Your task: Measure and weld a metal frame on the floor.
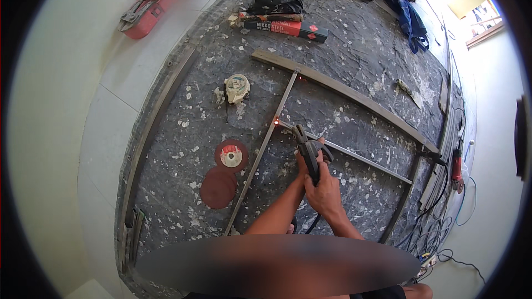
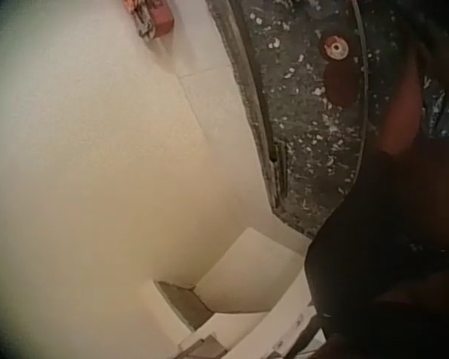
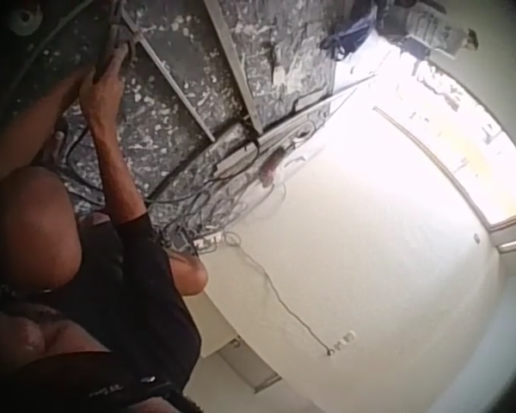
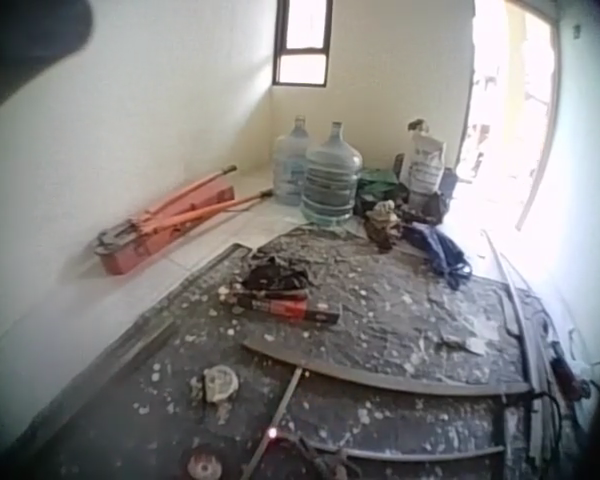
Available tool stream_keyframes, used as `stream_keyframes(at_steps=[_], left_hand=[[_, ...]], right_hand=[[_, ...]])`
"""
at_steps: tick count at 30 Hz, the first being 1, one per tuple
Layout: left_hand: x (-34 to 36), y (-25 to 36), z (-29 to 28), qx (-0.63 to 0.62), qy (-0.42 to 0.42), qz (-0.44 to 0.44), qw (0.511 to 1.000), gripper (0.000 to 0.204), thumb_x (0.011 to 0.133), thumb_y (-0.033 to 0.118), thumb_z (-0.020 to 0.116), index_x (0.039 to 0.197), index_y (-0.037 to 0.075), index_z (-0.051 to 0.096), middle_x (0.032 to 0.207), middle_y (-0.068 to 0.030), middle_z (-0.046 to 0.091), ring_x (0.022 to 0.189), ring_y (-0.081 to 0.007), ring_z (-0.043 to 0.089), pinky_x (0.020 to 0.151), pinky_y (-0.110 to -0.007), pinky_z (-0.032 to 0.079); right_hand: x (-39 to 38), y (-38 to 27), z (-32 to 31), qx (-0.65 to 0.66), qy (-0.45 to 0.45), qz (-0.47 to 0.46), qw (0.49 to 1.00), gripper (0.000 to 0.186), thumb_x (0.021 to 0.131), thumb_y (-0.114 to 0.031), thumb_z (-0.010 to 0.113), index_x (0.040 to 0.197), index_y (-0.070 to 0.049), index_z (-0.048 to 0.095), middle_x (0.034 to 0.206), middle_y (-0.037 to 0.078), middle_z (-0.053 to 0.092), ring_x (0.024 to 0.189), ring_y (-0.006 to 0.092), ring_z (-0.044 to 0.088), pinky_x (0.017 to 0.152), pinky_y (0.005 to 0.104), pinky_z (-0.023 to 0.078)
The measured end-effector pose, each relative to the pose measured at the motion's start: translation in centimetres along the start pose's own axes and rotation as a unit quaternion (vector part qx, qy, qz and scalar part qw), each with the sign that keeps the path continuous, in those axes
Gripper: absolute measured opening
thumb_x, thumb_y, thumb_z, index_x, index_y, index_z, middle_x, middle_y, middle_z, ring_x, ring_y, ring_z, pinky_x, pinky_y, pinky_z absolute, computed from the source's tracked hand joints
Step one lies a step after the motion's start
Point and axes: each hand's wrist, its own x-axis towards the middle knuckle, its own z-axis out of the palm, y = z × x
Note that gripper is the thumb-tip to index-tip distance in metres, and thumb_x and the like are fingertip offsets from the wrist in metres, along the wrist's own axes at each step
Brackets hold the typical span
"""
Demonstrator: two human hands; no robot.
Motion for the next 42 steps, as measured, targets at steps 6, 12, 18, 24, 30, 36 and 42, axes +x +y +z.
stream_keyframes(at_steps=[6, 12, 18, 24, 30, 36, 42], left_hand=[[1.0, -1.5, -1.2, -0.015, -0.029, 0.018, 0.999, 0.031, 0.091, 0.028, 0.075, 0.077, 0.005, 0.060, 0.065, -0.0050, 0.061, 0.050, -0.0155, 0.061, 0.043, -0.031, 0.050], [1.1, -0.8, -1.3, 0.034, -0.019, 0.047, 0.998, 0.031, 0.091, 0.028, 0.075, 0.078, 0.004, 0.060, 0.066, -0.0055, 0.063, 0.051, -0.0153, 0.062, 0.043, -0.031, 0.050], [0.3, 0.0, -0.6, 0.049, -0.015, 0.041, 0.998, 0.031, 0.091, 0.029, 0.075, 0.080, 0.003, 0.063, 0.068, -0.0055, 0.065, 0.054, -0.0152, 0.064, 0.045, -0.032, 0.052], [-0.6, 0.5, -0.4, 0.055, -0.009, 0.063, 0.996, 0.030, 0.092, 0.030, 0.074, 0.081, 0.004, 0.064, 0.068, -0.0050, 0.065, 0.054, -0.0151, 0.064, 0.046, -0.032, 0.051], [-0.5, 0.8, -0.7, 0.034, -0.026, 0.048, 0.998, 0.028, 0.093, 0.028, 0.074, 0.080, 0.005, 0.064, 0.065, -0.0051, 0.063, 0.053, -0.0148, 0.063, 0.046, -0.031, 0.050], [-0.5, 0.4, -0.6, 0.000, -0.025, 0.013, 1.000, 0.026, 0.094, 0.027, 0.072, 0.082, 0.005, 0.065, 0.068, -0.0036, 0.064, 0.054, -0.0142, 0.061, 0.046, -0.031, 0.051], [0.0, -0.2, -0.6, -0.068, -0.030, -0.009, 0.997, 0.026, 0.087, 0.029, 0.080, 0.084, 0.009, 0.064, 0.069, -0.0017, 0.060, 0.053, -0.0134, 0.059, 0.044, -0.029, 0.048]], right_hand=[[0.1, 0.3, 0.3, 0.000, 0.010, -0.015, 1.000, 0.078, 0.089, -0.014, 0.063, 0.155, -0.006, 0.022, 0.075, 0.033, 0.064, 0.072, 0.0528, 0.064, 0.061, 0.0578, 0.049], [0.0, -0.5, 0.1, 0.014, 0.006, -0.009, 1.000, 0.077, 0.089, -0.012, 0.062, 0.154, -0.006, 0.022, 0.076, 0.033, 0.065, 0.074, 0.0530, 0.064, 0.062, 0.0579, 0.049], [-0.2, -0.3, 0.3, 0.043, 0.056, 0.008, 0.997, 0.026, 0.088, -0.014, 0.066, 0.107, -0.003, 0.051, 0.070, 0.028, 0.062, 0.068, 0.0491, 0.064, 0.057, 0.0509, 0.047], [-0.1, -0.2, 0.0, 0.029, 0.047, 0.001, 0.998, 0.025, 0.089, -0.014, 0.065, 0.105, -0.003, 0.049, 0.071, 0.029, 0.062, 0.070, 0.0505, 0.063, 0.058, 0.0527, 0.046], [0.2, -0.3, -0.1, 0.003, -0.004, 0.001, 1.000, 0.073, 0.089, -0.013, 0.061, 0.153, -0.005, 0.026, 0.076, 0.033, 0.064, 0.074, 0.0533, 0.064, 0.064, 0.0574, 0.049], [0.2, -0.3, -0.1, 0.005, -0.004, 0.002, 1.000, 0.074, 0.089, -0.013, 0.061, 0.153, -0.004, 0.025, 0.078, 0.034, 0.064, 0.076, 0.0525, 0.065, 0.065, 0.0560, 0.050], [0.3, -0.7, -0.1, 0.001, -0.006, 0.000, 1.000, 0.072, 0.090, -0.013, 0.061, 0.152, -0.004, 0.025, 0.079, 0.034, 0.065, 0.077, 0.0530, 0.065, 0.065, 0.0561, 0.051]])
